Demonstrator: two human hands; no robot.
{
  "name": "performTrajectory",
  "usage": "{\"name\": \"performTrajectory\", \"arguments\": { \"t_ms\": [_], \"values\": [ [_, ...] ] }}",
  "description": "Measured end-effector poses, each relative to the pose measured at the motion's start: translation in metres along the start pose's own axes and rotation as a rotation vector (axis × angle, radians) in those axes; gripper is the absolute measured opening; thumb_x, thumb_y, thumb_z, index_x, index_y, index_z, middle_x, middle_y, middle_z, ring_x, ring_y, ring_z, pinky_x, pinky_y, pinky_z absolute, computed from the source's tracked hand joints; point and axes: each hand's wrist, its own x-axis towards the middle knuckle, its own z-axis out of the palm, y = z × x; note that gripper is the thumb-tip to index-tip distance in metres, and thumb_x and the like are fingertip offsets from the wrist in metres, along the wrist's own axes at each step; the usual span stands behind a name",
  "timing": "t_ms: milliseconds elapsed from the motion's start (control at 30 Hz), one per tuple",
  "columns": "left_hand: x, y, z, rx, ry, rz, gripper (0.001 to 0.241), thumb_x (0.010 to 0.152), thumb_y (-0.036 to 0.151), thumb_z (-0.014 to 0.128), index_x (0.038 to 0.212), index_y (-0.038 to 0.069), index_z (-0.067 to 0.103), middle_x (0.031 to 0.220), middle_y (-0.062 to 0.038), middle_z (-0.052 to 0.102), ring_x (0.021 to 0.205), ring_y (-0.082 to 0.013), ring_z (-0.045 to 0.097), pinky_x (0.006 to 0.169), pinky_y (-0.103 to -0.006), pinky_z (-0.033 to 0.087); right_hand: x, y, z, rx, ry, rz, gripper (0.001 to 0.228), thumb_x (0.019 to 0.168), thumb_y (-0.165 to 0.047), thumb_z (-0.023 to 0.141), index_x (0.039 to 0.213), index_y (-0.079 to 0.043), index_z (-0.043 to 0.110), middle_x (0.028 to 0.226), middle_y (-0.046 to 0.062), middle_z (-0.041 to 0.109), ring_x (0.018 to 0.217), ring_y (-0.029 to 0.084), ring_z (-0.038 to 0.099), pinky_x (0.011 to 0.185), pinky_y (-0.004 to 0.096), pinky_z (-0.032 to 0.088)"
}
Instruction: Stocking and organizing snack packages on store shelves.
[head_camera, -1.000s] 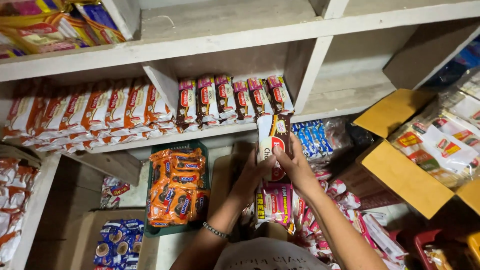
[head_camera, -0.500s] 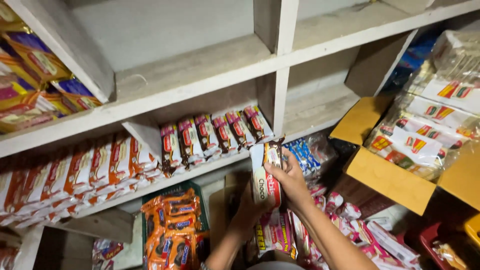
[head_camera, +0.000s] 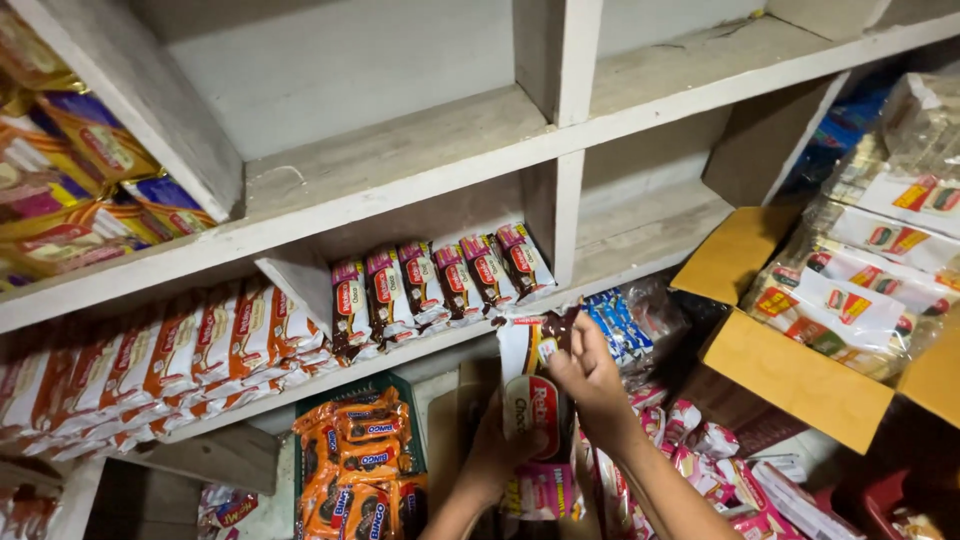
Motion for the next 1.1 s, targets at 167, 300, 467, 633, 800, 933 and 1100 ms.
{"name": "performTrajectory", "arguments": {
  "t_ms": [167, 300, 467, 633, 800, 933, 1100],
  "values": [
    [-0.012, 0.019, -0.01, 0.006, -0.053, -0.153, 0.093, 0.064, 0.018, 0.087, 0.146, 0.004, 0.046, 0.124, -0.014, 0.066, 0.112, -0.027, 0.065, 0.098, -0.041, 0.055, 0.001, -0.025, -0.017, 0.066, 0.173, 0.045, 0.057, 0.1, -0.024, 0.053, 0.152, -0.003, 0.04, 0.134, 0.014, 0.065, 0.107, 0.02, 0.064, 0.094, 0.035, 0.05],
    [-0.023, 0.019, -0.027, 0.471, -0.023, 0.072, 0.107, 0.065, 0.017, 0.089, 0.157, 0.006, 0.034, 0.149, -0.011, 0.051, 0.137, -0.026, 0.048, 0.114, -0.039, 0.036, -0.005, -0.047, -0.033, -0.282, 0.033, -0.091, 0.045, 0.097, -0.014, 0.064, 0.139, 0.001, 0.054, 0.134, 0.011, 0.066, 0.122, 0.017, 0.065, 0.107, 0.031, 0.049],
    [-0.032, 0.03, -0.039, 0.503, -0.009, 0.024, 0.112, 0.055, 0.024, 0.095, 0.151, 0.003, 0.042, 0.144, -0.016, 0.059, 0.136, -0.0284, 0.055, 0.116, -0.0391, 0.039, 0.001, -0.078, -0.032, -0.81, -0.284, -0.101, 0.027, 0.084, -0.011, 0.079, 0.11, -0.005, 0.076, 0.112, 0.006, 0.073, 0.106, 0.016, 0.066, 0.095, 0.03, 0.05],
    [-0.043, 0.05, -0.036, 0.558, -0.046, 0.022, 0.109, 0.057, 0.027, 0.094, 0.15, 0.0, 0.045, 0.144, -0.018, 0.062, 0.137, -0.0294, 0.056, 0.118, -0.0389, 0.037, 0.002, -0.091, -0.015, -0.876, -0.463, -0.2, 0.015, 0.088, -0.008, 0.073, 0.102, -0.003, 0.074, 0.103, 0.008, 0.075, 0.096, 0.02, 0.071, 0.086, 0.029, 0.055],
    [-0.044, 0.044, -0.039, 0.582, -0.016, -0.02, 0.113, 0.055, 0.028, 0.092, 0.151, 0.0, 0.039, 0.143, -0.019, 0.06, 0.135, -0.0299, 0.056, 0.118, -0.0383, 0.037, 0.001, -0.083, 0.002, -1.008, -0.345, -0.393, 0.012, 0.098, -0.011, 0.065, 0.091, -0.001, 0.068, 0.087, 0.009, 0.072, 0.08, 0.022, 0.071, 0.074, 0.031, 0.056],
    [-0.044, 0.037, -0.041, 0.526, 0.041, -0.123, 0.114, 0.051, 0.026, 0.089, 0.15, -0.001, 0.039, 0.141, -0.021, 0.061, 0.132, -0.0315, 0.06, 0.115, -0.0391, 0.043, 0.006, -0.071, 0.001, -0.961, -0.181, -0.277, 0.02, 0.099, -0.017, 0.061, 0.088, 0.0, 0.065, 0.075, 0.009, 0.065, 0.068, 0.021, 0.064, 0.066, 0.034, 0.051],
    [-0.044, 0.031, -0.049, 0.472, 0.018, -0.117, 0.113, 0.055, 0.026, 0.089, 0.152, -0.002, 0.039, 0.147, -0.021, 0.059, 0.137, -0.0315, 0.055, 0.119, -0.0377, 0.037, 0.01, -0.061, -0.013, -0.941, -0.126, -0.079, 0.026, 0.1, -0.021, 0.061, 0.085, 0.0, 0.064, 0.074, 0.007, 0.065, 0.066, 0.018, 0.062, 0.065, 0.033, 0.051]
  ]
}}
